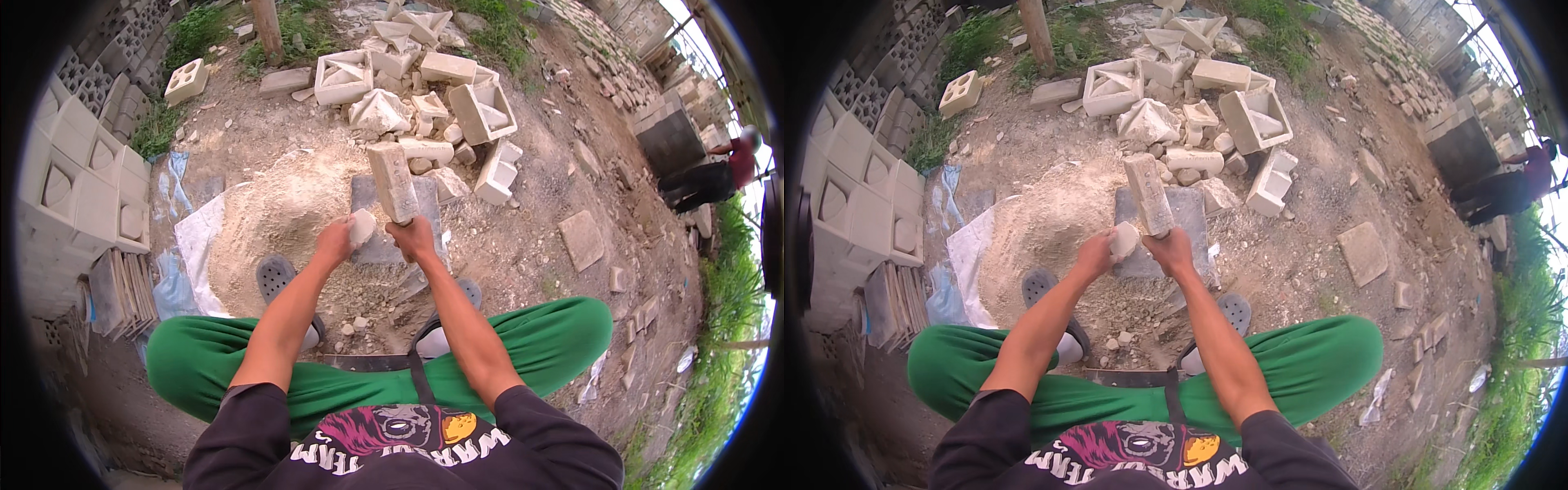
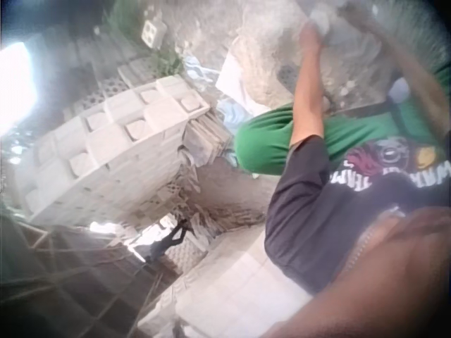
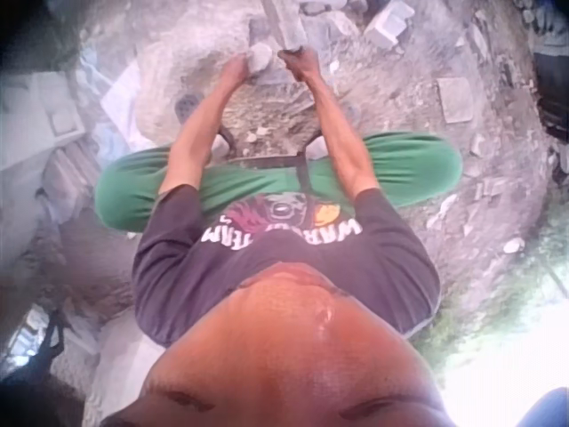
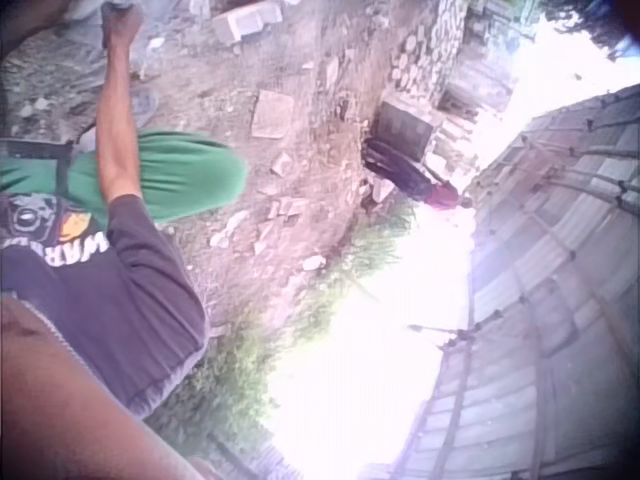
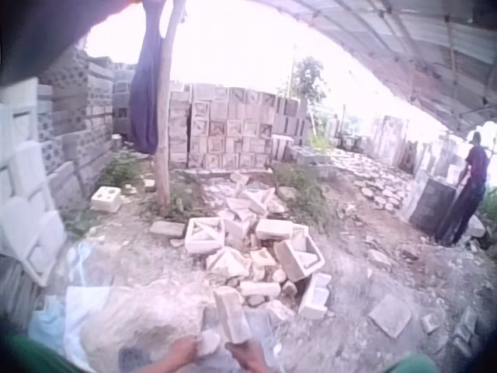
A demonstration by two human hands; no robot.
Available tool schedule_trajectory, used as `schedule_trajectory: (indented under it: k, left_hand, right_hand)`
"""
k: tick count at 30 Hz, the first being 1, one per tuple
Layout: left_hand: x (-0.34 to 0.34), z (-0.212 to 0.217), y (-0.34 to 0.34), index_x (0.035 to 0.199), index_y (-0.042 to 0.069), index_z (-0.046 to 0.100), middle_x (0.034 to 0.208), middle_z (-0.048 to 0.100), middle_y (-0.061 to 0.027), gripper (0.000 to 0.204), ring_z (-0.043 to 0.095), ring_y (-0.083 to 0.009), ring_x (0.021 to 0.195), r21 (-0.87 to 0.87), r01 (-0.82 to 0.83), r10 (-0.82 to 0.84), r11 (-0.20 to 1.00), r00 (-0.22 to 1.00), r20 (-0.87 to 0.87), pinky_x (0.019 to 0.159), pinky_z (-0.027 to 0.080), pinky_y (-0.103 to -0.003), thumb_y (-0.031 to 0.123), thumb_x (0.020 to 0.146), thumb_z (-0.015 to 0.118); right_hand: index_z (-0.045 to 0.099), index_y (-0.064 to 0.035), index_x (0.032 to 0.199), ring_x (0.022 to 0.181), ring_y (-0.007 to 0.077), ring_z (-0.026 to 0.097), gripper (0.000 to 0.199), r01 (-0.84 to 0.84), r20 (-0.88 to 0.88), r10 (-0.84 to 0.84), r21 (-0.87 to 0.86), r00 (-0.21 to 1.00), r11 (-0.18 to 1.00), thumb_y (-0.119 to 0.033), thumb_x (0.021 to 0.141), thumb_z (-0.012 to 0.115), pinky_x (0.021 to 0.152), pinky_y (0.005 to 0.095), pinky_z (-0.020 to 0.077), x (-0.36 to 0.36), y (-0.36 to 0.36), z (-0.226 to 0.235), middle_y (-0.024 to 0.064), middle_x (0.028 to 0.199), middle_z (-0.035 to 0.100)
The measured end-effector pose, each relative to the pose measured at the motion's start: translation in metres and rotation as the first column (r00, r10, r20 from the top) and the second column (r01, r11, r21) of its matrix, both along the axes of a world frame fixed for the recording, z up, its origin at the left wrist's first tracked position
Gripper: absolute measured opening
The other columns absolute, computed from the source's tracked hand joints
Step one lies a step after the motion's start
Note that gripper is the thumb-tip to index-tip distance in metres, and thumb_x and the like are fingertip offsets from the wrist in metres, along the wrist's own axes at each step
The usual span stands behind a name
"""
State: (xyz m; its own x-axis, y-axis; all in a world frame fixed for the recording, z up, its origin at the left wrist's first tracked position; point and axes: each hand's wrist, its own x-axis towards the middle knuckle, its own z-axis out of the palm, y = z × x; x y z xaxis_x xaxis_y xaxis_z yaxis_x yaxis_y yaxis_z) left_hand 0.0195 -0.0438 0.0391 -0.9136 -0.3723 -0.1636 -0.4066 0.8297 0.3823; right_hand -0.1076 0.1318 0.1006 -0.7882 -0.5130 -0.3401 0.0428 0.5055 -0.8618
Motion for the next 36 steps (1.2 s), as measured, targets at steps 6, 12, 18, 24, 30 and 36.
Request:
schedule_trajectory:
  k: [6, 12, 18, 24, 30, 36]
  left_hand:
    - [-0.006, 0.000, 0.005, 0.133, 0.002, 0.056, 0.126, 0.063, -0.0148, 0.067, 0.064, -0.0353, 0.105, 0.067, -0.007, 0.014, 0.998, 0.994, -0.106, 0.089, 0.054, -0.044, 0.014, 0.072, 0.081]
    - [-0.001, -0.006, 0.004, 0.137, -0.002, 0.051, 0.127, 0.061, -0.0192, 0.076, 0.064, -0.0378, 0.105, 0.112, -0.043, 0.054, 0.993, 0.993, -0.102, 0.091, 0.053, -0.044, 0.008, 0.069, 0.081]
    - [-0.003, -0.006, 0.006, 0.137, 0.000, 0.054, 0.136, 0.057, -0.0201, 0.078, 0.061, -0.0356, 0.117, 0.125, -0.040, 0.057, 0.991, 0.990, -0.130, 0.098, 0.051, -0.039, 0.011, 0.066, 0.085]
    - [-0.005, -0.007, 0.000, 0.139, 0.002, 0.051, 0.135, 0.058, -0.0171, 0.077, 0.061, -0.0364, 0.115, 0.219, -0.081, 0.117, 0.972, 0.981, -0.155, 0.097, 0.051, -0.042, 0.005, 0.069, 0.081]
    - [0.001, -0.010, 0.004, 0.140, 0.002, 0.051, 0.136, 0.057, -0.0186, 0.077, 0.059, -0.0364, 0.120, 0.211, -0.087, 0.120, 0.974, 0.981, -0.150, 0.101, 0.049, -0.041, 0.003, 0.069, 0.081]
    - [0.001, -0.012, 0.003, 0.136, 0.001, 0.054, 0.136, 0.057, -0.0198, 0.073, 0.058, -0.0363, 0.121, 0.188, -0.079, 0.114, 0.979, 0.977, -0.183, 0.102, 0.048, -0.041, 0.002, 0.068, 0.079]
  right_hand:
    - [0.068, 0.0041, 0.079, 0.053, 0.0170, 0.065, 0.034, 0.007, -0.211, -0.015, -0.040, 0.977, 0.999, -0.028, 0.072, 0.076, 0.050, 0.0341, 0.0518, 0.015, 0.000, -0.056, 0.0096, 0.061, 0.065]
    - [0.068, 0.0030, 0.077, 0.051, 0.0152, 0.063, 0.025, -0.074, 0.141, 0.063, 0.073, 0.988, 0.995, -0.021, 0.075, 0.073, 0.047, 0.0321, 0.0507, -0.007, 0.001, -0.045, 0.0087, 0.062, 0.065]
    - [0.070, 0.0054, 0.082, 0.055, 0.0171, 0.067, 0.033, 0.078, 0.059, -0.070, -0.143, 0.996, 0.987, -0.026, 0.073, 0.075, 0.052, 0.0351, 0.0510, -0.006, -0.013, -0.027, 0.0099, 0.064, 0.068]
    - [0.070, 0.0017, 0.082, 0.053, 0.0151, 0.063, 0.024, -0.073, 0.216, 0.047, 0.114, 0.975, 0.991, -0.021, 0.075, 0.072, 0.050, 0.0324, 0.0503, -0.008, 0.000, -0.048, 0.0081, 0.065, 0.066]
    - [0.070, 0.0005, 0.082, 0.053, 0.0159, 0.063, 0.025, 0.019, 0.102, -0.009, -0.097, 0.995, 0.995, -0.023, 0.075, 0.074, 0.051, 0.0321, 0.0506, -0.014, -0.013, -0.017, 0.0073, 0.066, 0.067]
    - [0.072, -0.0001, 0.082, 0.060, 0.0229, 0.069, 0.032, 0.016, -0.310, -0.117, -0.310, 0.944, 0.951, -0.030, 0.073, 0.075, 0.057, 0.0362, 0.0523, -0.010, -0.023, -0.022, 0.0112, 0.065, 0.069]
